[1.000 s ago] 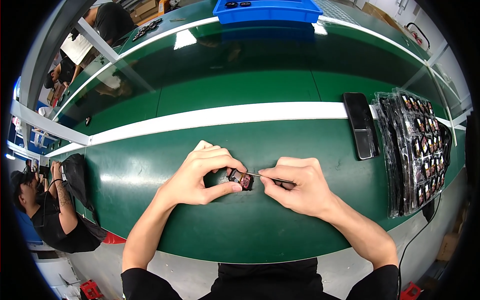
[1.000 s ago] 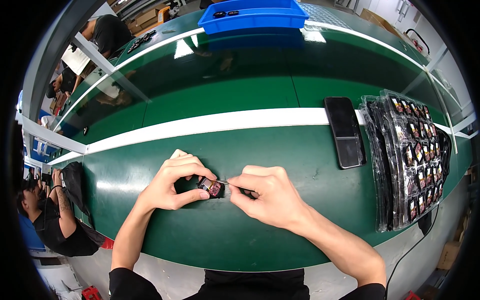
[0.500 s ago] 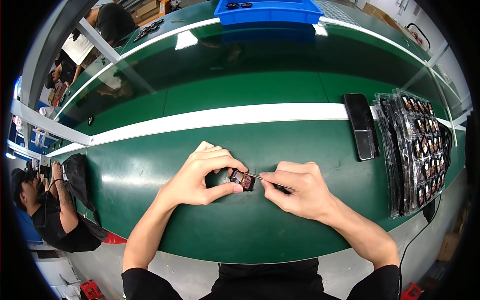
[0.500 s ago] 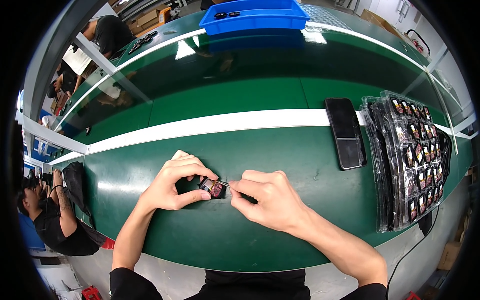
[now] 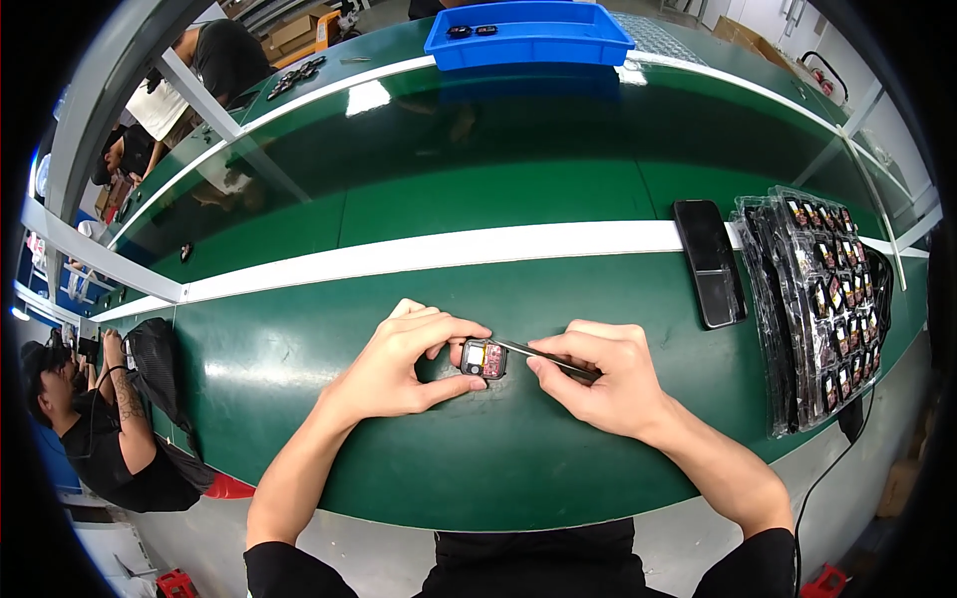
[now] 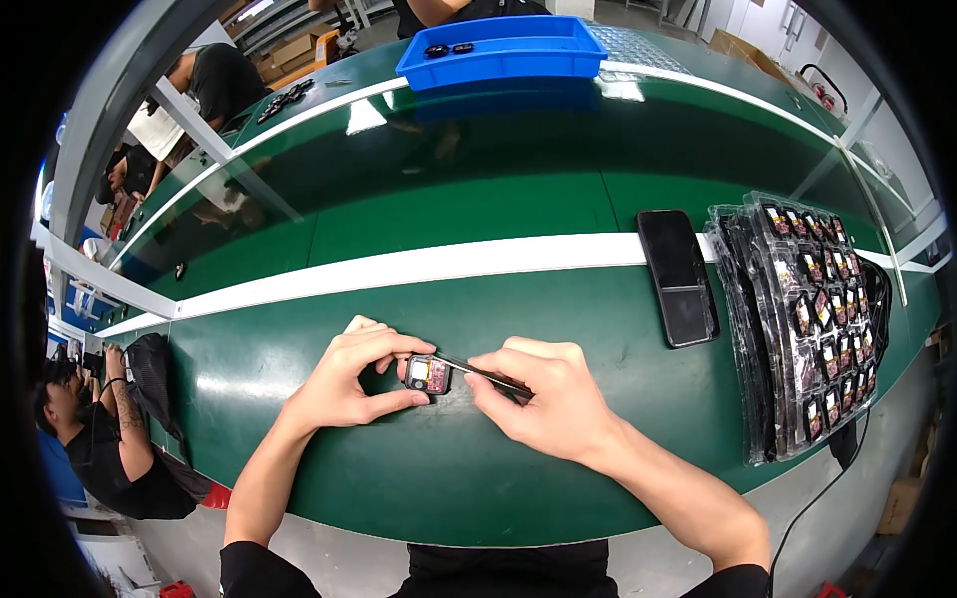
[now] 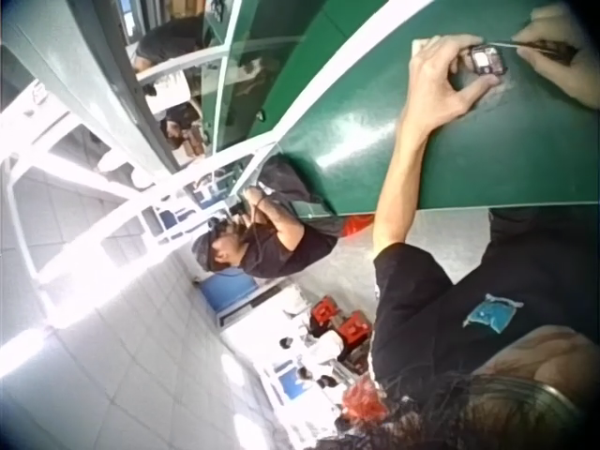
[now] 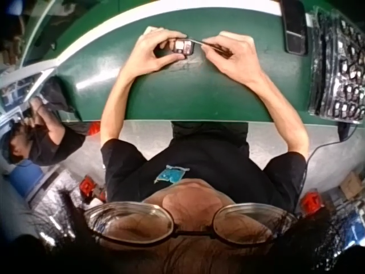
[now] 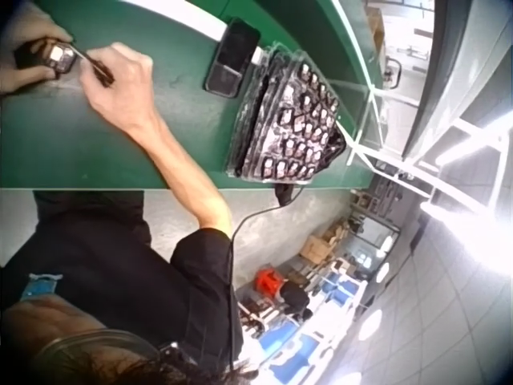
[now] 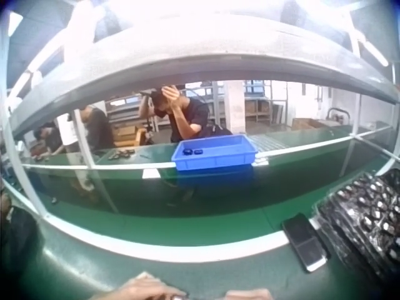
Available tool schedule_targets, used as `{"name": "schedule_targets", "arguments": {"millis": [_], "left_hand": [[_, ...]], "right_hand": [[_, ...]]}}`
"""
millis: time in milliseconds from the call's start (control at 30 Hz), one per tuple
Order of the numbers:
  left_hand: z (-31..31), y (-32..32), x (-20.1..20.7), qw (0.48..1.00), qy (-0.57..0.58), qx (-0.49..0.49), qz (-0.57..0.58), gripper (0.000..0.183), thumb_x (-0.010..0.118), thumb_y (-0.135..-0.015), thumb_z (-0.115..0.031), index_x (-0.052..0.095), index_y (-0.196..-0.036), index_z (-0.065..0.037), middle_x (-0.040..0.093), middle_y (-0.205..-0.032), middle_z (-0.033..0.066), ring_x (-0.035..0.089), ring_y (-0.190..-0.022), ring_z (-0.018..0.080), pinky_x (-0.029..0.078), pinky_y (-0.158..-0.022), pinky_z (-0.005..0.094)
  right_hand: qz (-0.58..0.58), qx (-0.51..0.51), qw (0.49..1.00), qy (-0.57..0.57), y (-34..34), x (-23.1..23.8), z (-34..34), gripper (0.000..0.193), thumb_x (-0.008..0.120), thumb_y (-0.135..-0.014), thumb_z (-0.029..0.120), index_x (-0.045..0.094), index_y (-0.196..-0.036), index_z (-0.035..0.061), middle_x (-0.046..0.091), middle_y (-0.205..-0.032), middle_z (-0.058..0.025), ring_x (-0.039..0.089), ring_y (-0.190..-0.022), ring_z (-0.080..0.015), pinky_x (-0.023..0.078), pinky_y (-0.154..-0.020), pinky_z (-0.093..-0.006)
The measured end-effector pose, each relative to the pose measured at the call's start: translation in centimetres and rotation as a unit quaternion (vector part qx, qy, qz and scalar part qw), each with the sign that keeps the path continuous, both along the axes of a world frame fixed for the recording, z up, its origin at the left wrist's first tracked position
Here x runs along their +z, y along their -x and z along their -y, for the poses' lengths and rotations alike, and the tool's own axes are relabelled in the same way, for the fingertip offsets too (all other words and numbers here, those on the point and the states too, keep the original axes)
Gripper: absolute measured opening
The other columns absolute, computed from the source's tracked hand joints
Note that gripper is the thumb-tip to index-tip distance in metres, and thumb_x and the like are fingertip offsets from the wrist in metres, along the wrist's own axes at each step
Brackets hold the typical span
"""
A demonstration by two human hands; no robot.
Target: The recorder uses tweezers and hands to assemble components within a small electronic housing at a factory workstation.
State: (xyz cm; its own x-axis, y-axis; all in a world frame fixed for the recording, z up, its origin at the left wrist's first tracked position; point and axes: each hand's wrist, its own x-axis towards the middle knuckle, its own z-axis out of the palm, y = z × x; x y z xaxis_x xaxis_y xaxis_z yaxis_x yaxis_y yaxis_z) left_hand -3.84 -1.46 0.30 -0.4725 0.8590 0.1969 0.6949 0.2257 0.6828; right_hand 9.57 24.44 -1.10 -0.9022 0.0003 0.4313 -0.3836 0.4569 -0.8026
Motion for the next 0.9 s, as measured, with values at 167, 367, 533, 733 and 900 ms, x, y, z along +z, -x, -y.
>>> {"name": "schedule_targets", "arguments": {"millis": [167, 367, 533, 733, 900], "left_hand": [[0.0, 0.0, 0.1, 1.0, 0.01, -0.004, -0.018, 0.048, 0.099, -0.085, -0.025, 0.08, -0.126, -0.014, 0.068, -0.085, -0.0039, 0.064, -0.08, 0.0139, 0.041, -0.087, 0.0336], [0.2, -0.4, 0.5, 1.0, 0.012, -0.005, -0.012, 0.06, 0.101, -0.082, -0.026, 0.077, -0.135, -0.015, 0.07, -0.091, -0.0032, 0.064, -0.084, 0.0151, 0.041, -0.09, 0.0344], [-0.5, 0.2, 0.0, 0.998, 0.006, -0.027, 0.064, 0.074, 0.099, -0.074, -0.016, 0.07, -0.143, -0.013, 0.075, -0.101, -0.0053, 0.056, -0.081, 0.0145, 0.04, -0.096, 0.0349], [0.5, -0.3, 0.5, 0.996, 0.025, 0.003, 0.085, 0.067, 0.096, -0.071, -0.011, 0.074, -0.134, -0.01, 0.08, -0.096, -0.0021, 0.055, -0.078, 0.015, 0.039, -0.093, 0.0349], [-0.2, -0.3, 0.0, 0.996, 0.014, 0.009, 0.089, 0.061, 0.095, -0.073, -0.008, 0.076, -0.131, -0.009, 0.08, -0.094, -0.0008, 0.054, -0.077, 0.0154, 0.04, -0.09, 0.0343]], "right_hand": [[0.026, -0.025, 0.997, 0.065, 0.1, 0.0, 1.0, 0.015, 0.081, -0.103, 0.001, 0.08, -0.118, -0.0006, 0.07, -0.082, -0.0034, 0.057, -0.062, -0.0067, 0.042, -0.054, -0.0272], [0.037, 0.019, 0.999, 0.004, 0.0, 0.1, 1.4, 0.036, 0.087, -0.098, 0.009, 0.074, -0.13, 0.0004, 0.068, -0.095, -0.0073, 0.063, -0.072, -0.0141, 0.051, -0.061, -0.0306], [0.028, 0.004, 0.986, -0.165, -0.5, -0.6, 1.4, 0.055, 0.092, -0.092, 0.032, 0.073, -0.135, 0.0049, 0.068, -0.105, -0.0084, 0.075, -0.079, -0.0303, 0.059, -0.065, -0.0428], [0.046, 0.032, 0.994, -0.097, -0.1, -0.8, 1.8, 0.039, 0.086, -0.09, 0.023, 0.07, -0.119, 0.0023, 0.066, -0.105, -0.011, 0.07, -0.073, -0.0364, 0.055, -0.065, -0.0488], [0.072, 0.029, 0.995, -0.068, -0.6, 0.1, 1.2, 0.036, 0.084, -0.084, 0.022, 0.067, -0.105, -0.0004, 0.064, -0.102, -0.0149, 0.07, -0.079, -0.0411, 0.056, -0.069, -0.0515]]}}
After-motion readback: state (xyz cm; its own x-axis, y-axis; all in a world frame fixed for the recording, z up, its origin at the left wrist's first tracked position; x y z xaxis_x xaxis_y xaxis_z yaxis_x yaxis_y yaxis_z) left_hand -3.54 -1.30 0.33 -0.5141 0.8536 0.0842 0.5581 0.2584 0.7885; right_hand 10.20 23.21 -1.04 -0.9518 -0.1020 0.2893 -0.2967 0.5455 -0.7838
